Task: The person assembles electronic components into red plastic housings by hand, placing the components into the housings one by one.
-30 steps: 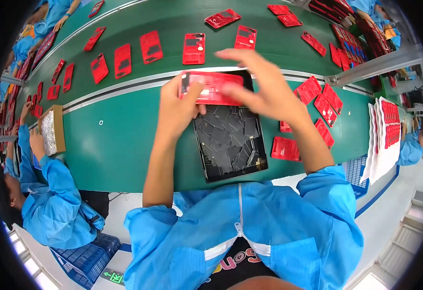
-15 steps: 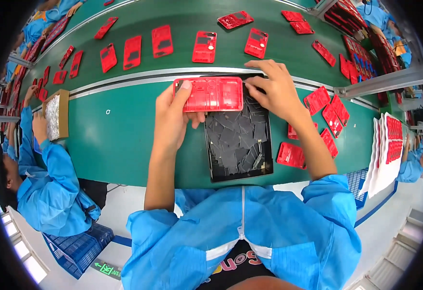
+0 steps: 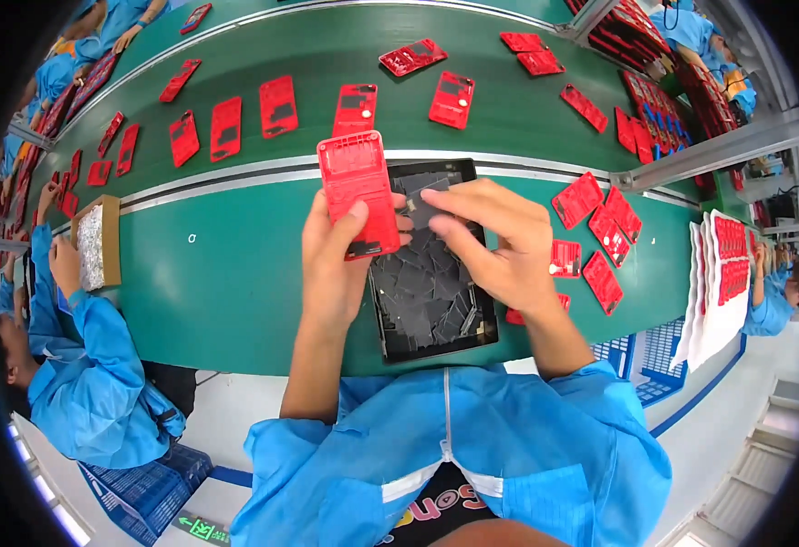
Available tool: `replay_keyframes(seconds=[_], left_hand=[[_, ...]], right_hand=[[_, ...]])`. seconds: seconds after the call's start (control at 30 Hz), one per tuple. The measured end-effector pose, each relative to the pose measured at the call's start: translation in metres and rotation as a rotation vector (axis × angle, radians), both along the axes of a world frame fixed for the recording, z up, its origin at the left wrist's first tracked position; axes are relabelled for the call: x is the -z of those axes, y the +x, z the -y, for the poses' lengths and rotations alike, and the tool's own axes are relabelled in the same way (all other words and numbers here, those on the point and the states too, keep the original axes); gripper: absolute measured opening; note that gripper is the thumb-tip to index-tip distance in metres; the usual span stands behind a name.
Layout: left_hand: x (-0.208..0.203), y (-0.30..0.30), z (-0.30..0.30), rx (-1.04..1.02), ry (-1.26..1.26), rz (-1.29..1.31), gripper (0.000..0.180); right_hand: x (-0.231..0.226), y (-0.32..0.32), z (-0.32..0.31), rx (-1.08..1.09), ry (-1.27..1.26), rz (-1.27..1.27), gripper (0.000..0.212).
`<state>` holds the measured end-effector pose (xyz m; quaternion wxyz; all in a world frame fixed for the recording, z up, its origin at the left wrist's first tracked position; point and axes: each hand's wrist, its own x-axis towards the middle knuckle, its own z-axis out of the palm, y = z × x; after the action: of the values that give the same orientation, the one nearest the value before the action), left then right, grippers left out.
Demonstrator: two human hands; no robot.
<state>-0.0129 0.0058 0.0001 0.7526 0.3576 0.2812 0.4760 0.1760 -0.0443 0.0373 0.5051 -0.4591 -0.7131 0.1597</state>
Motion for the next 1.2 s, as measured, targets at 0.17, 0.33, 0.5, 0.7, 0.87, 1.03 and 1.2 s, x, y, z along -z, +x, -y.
replay_keyframes(seconds=[0.17,0.33,0.5,0.7,0.87,1.03,1.2], left_hand=[[-0.014,0.015,0.01,-0.115,-0.004,0.07,0.029],[-0.001,0.009,0.015,-0.175,0.157,-0.084,0.024],[-0.004,0.0,0.023,-0.211,0.162,-0.068,0.028],[-0.009,-0.002,0.027,-0.207,0.166,-0.108,0.032],[-0.011,-0.004,0.031,-0.19,0.166,-0.099,0.032],[-0.01,-0.005,0.031,-0.19,0.186,-0.107,0.032],[-0.009,-0.003,0.032,-0.195,0.185,-0.076,0.031]], right_hand=[[0.001,-0.029,0.006,0.101,-0.372,-0.727,0.021],[0.007,-0.032,0.002,0.087,-0.361,-0.801,0.017],[0.002,-0.033,0.006,0.086,-0.313,-0.751,0.015],[0.0,-0.032,0.009,0.068,-0.429,-0.78,0.015],[0.003,-0.034,0.008,0.089,-0.44,-0.76,0.015],[0.01,-0.035,0.005,0.11,-0.344,-0.662,0.016],[0.008,-0.041,0.008,0.171,-0.327,-0.728,0.013]])
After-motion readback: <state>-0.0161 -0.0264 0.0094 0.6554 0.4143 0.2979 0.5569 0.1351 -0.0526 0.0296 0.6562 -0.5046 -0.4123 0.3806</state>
